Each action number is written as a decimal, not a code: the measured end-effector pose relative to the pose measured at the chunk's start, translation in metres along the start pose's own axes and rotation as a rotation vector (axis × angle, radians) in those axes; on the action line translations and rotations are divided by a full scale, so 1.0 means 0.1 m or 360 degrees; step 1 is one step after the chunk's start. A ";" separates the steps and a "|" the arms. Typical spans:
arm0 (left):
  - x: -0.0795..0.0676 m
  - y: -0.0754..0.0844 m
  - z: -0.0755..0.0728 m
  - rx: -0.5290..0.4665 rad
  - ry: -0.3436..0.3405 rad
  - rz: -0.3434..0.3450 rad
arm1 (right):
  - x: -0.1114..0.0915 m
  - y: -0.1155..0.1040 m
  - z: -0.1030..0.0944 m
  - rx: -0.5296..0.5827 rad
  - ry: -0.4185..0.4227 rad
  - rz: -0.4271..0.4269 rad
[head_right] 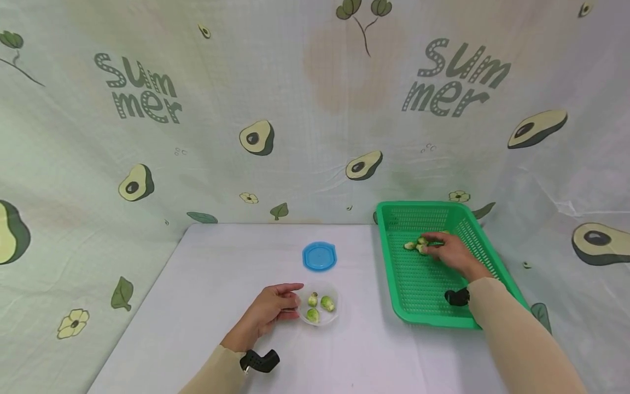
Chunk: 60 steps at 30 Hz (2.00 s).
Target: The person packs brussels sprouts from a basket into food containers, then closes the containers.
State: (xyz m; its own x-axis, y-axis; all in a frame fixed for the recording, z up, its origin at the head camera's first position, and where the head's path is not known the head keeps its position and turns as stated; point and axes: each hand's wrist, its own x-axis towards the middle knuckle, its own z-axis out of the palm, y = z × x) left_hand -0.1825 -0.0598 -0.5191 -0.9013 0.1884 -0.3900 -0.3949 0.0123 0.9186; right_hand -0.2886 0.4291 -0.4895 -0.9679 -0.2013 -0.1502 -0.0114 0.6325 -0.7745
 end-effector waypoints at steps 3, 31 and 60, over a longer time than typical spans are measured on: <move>0.01 0.00 0.00 -0.0003 0.0000 0.0001 | 0.02 0.03 0.00 -0.0023 -0.0018 -0.0011; -0.04 0.03 0.05 -0.0026 -0.0022 -0.0005 | 0.07 0.19 0.03 -0.0357 0.0019 -0.0019; 0.00 0.01 0.06 -0.0011 -0.0020 0.0008 | -0.04 -0.18 -0.09 -0.0064 0.0029 -0.0015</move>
State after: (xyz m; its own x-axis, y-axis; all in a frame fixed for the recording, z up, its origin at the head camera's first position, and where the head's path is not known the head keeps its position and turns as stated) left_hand -0.1814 -0.0542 -0.5176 -0.9011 0.2008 -0.3843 -0.3914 0.0045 0.9202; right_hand -0.2870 0.4255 -0.4698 -0.9722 -0.1937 -0.1316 -0.0300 0.6602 -0.7505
